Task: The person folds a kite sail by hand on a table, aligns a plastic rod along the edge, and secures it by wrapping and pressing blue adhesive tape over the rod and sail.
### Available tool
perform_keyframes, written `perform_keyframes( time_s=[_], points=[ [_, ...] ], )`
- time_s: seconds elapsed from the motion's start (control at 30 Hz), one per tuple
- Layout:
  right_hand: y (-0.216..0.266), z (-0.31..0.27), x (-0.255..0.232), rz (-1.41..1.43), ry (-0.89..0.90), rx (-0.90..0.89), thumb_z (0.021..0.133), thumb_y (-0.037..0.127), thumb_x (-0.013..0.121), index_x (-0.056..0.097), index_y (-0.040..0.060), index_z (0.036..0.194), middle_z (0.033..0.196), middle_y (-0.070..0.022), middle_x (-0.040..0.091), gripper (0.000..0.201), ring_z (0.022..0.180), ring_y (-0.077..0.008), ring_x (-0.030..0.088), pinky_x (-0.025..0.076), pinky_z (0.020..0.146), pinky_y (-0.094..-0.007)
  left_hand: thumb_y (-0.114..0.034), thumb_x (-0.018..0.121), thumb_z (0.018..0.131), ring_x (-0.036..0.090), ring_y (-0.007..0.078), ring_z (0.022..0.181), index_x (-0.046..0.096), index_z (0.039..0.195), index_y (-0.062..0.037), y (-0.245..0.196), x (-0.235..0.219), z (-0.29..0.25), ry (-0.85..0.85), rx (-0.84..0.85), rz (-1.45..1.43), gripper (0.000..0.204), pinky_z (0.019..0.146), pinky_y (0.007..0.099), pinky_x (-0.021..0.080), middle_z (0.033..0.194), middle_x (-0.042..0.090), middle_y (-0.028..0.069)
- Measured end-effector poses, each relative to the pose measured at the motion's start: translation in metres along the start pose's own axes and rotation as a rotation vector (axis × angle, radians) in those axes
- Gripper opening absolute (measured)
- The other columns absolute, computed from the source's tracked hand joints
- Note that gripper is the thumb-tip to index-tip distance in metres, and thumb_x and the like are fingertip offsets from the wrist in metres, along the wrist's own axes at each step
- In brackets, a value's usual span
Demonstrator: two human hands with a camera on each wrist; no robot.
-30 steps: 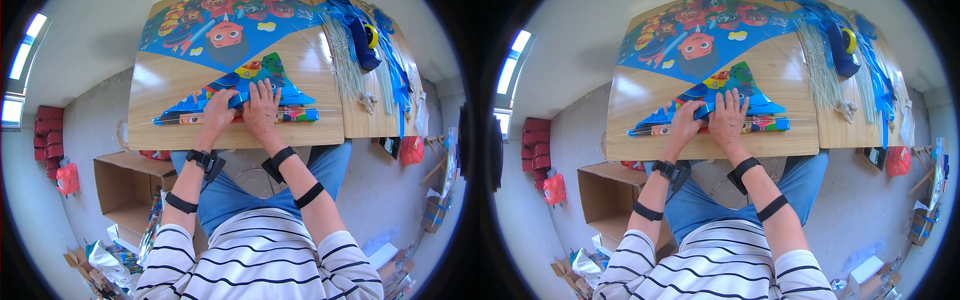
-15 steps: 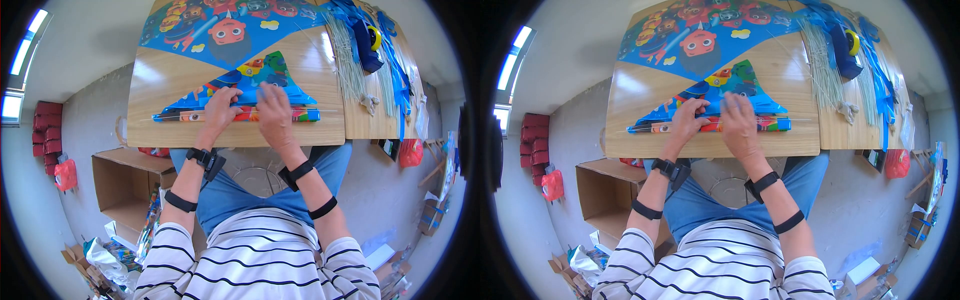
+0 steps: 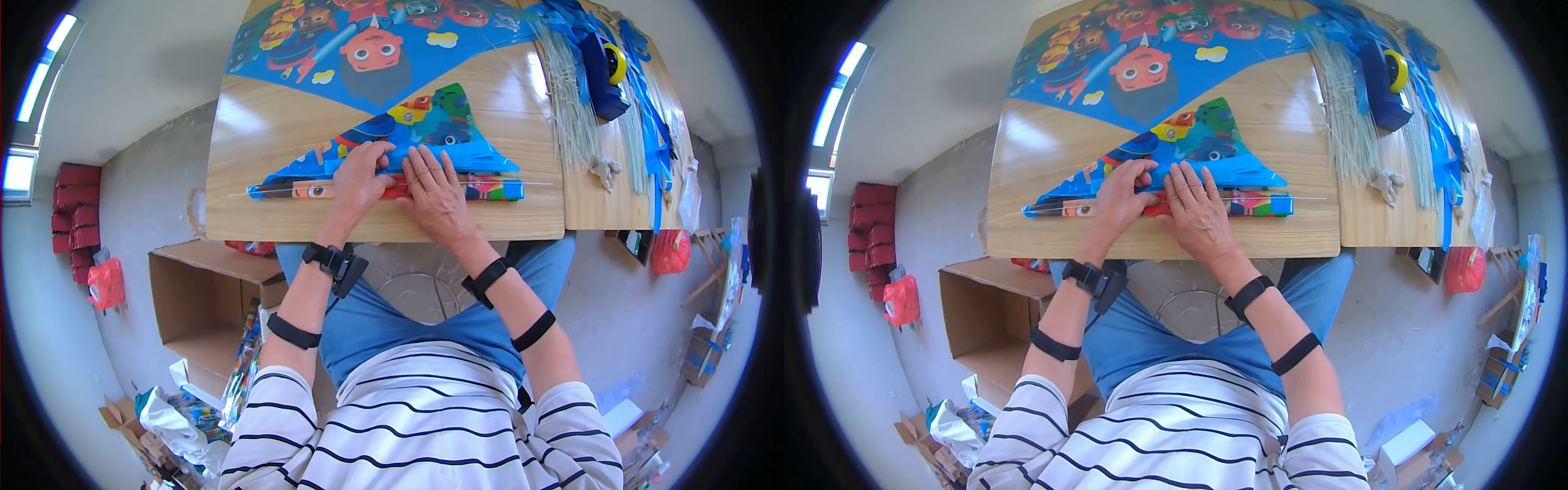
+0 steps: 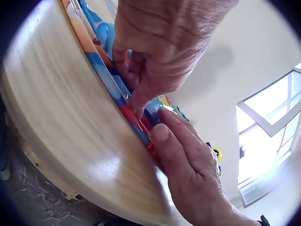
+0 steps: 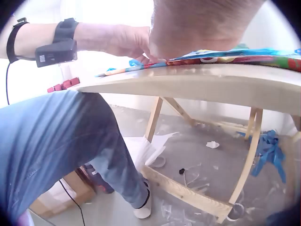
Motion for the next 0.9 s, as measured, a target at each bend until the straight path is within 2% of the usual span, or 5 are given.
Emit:
perform_keyframes(
  time_s=[0.3,0.6,0.7,0.77,0.9],
  points=[
    [-0.005,-0.002,0.009,0.063,0.053,0.013,0.088,0.041,0.076,0.046,-0.0024,0.154,0.165,-0.0181,0.041,0.085,0.157,-0.0325,0.032,0.021,0.129,-0.0527,-0.003,0.085,0.069,0.066,0.0234,0.093,0.069,0.117,-0.0087,-0.005,0.0,-0.001,-0.028,0.087,0.048,0.051,0.083,0.0375,0.055,0.095,0.065,0.0056],
    [-0.005,-0.002,0.009,0.07,0.066,0.006,0.089,0.035,0.076,0.045,-0.001,0.156,0.165,-0.0184,0.041,0.082,0.156,-0.0331,0.033,0.022,0.129,-0.0532,-0.002,0.075,0.08,0.065,0.0344,0.101,0.072,0.106,-0.0034,-0.02,-0.034,-0.024,-0.223,0.305,0.05,0.026,0.088,0.044,0.053,0.101,0.069,0.013],
    [-0.004,-0.001,0.009,0.057,0.08,0.007,0.091,0.036,0.075,0.043,-0.0012,0.157,0.165,-0.0185,0.04,0.082,0.157,-0.033,0.033,0.022,0.129,-0.0529,0.0,0.074,0.078,0.067,0.0358,0.103,0.073,0.105,-0.0031,0.017,-0.085,-0.029,-0.401,0.246,0.246,0.027,0.091,0.0445,0.053,0.107,0.072,0.015],
    [-0.003,-0.001,0.009,0.045,0.086,0.006,0.092,0.037,0.074,0.043,-0.0014,0.157,0.166,-0.0185,0.04,0.082,0.157,-0.0329,0.032,0.021,0.129,-0.0527,0.002,0.072,0.077,0.068,0.0356,0.104,0.074,0.107,-0.0029,0.067,-0.123,-0.034,-0.426,-0.053,0.313,0.03,0.093,0.0446,0.054,0.109,0.073,0.016],
    [-0.003,-0.001,0.009,0.056,0.106,0.01,0.094,0.037,0.072,0.04,-0.0012,0.159,0.167,-0.0185,0.038,0.082,0.158,-0.0331,0.031,0.02,0.13,-0.0525,0.006,0.07,0.076,0.07,0.0323,0.097,0.074,0.105,-0.0019,0.122,-0.167,-0.041,-0.371,-0.033,0.279,0.031,0.089,0.0422,0.056,0.105,0.074,0.0149]
  ],
)
Point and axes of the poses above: each hand's wrist, its own z-axis towards the middle knuckle, its own x-axis out of the palm, y = z × x, the point moved 10 cm from there along z, towards the middle knuckle
